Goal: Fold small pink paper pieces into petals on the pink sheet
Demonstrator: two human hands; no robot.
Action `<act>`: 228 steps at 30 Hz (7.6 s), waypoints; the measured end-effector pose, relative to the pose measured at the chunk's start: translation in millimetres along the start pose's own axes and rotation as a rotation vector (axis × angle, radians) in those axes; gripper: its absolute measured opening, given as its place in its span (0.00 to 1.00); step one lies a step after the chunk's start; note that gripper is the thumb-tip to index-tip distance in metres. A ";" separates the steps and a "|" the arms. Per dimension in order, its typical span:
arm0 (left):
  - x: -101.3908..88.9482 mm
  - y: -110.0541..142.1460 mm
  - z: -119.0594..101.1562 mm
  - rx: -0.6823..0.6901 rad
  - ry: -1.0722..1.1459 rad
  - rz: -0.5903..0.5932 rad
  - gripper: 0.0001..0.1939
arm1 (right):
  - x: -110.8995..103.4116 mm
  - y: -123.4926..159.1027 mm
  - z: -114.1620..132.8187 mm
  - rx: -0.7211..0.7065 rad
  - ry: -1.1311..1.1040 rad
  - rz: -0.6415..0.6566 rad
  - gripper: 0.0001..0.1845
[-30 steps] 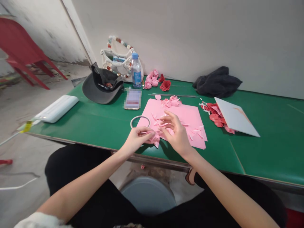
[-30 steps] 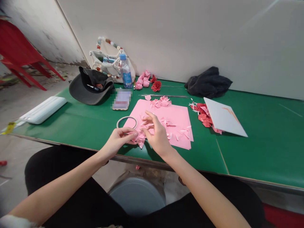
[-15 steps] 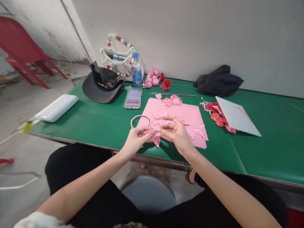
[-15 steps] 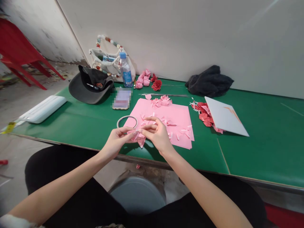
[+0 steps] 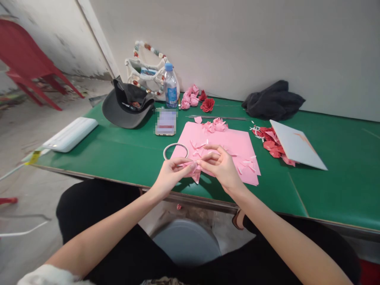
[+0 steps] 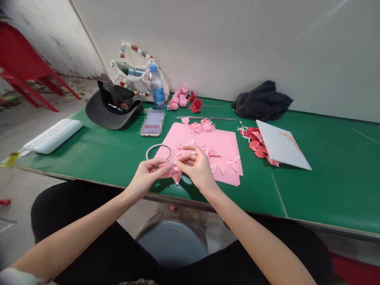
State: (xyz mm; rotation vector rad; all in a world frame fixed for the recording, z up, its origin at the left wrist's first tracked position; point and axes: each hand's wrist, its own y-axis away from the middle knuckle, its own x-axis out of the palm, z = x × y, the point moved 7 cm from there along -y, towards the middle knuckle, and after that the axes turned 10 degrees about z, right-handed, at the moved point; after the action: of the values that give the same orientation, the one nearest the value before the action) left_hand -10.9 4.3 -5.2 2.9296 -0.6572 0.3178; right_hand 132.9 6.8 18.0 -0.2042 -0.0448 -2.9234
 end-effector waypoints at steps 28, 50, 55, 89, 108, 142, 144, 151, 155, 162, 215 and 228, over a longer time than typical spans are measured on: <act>8.3 4.5 -15.8 0.173 -0.243 0.008 0.10 | 10.6 4.9 14.6 -0.155 0.188 0.114 0.19; -12.7 -0.6 -46.6 0.287 -0.849 0.013 0.11 | 2.6 5.8 17.5 -0.444 0.840 0.058 0.16; -4.6 1.2 -40.2 0.195 -0.516 0.020 0.11 | 16.3 20.6 28.7 -0.560 0.794 0.059 0.20; 4.5 9.0 -47.1 0.513 -0.853 -0.033 0.10 | 37.9 36.5 37.2 -0.767 1.135 -0.010 0.13; -16.9 -9.0 -39.3 0.375 -0.947 -0.062 0.14 | 23.6 17.8 17.8 -0.435 0.880 0.363 0.40; 5.0 -0.1 -13.5 0.038 -0.215 0.090 0.12 | -0.2 5.0 -2.7 0.064 0.034 0.090 0.29; 6.8 -0.1 -13.7 0.029 -0.221 0.113 0.12 | -1.7 4.4 -2.8 0.074 0.045 0.093 0.29; 7.8 -1.3 -11.7 0.006 -0.236 0.136 0.13 | -4.2 2.9 -4.0 0.077 0.071 0.104 0.29; 12.3 0.3 -14.6 -0.004 -0.207 0.133 0.13 | -6.4 3.0 -5.2 0.059 0.086 0.081 0.27; 16.6 0.7 -14.5 0.012 -0.177 0.161 0.15 | -1.7 6.7 -1.0 -0.079 0.131 0.014 0.29; 1.9 4.8 -26.2 0.283 -0.571 -0.020 0.11 | 18.0 33.3 34.8 -0.618 0.856 -0.098 0.18; -47.3 -1.6 -59.6 0.403 -0.735 -0.331 0.12 | 45.9 57.1 38.8 -0.905 1.119 0.128 0.15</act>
State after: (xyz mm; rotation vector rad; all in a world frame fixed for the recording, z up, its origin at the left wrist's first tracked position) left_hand -62.5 34.8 41.7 3.4417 -0.1516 -0.7802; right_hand 105.7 -56.8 63.7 1.2049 1.3392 -2.2838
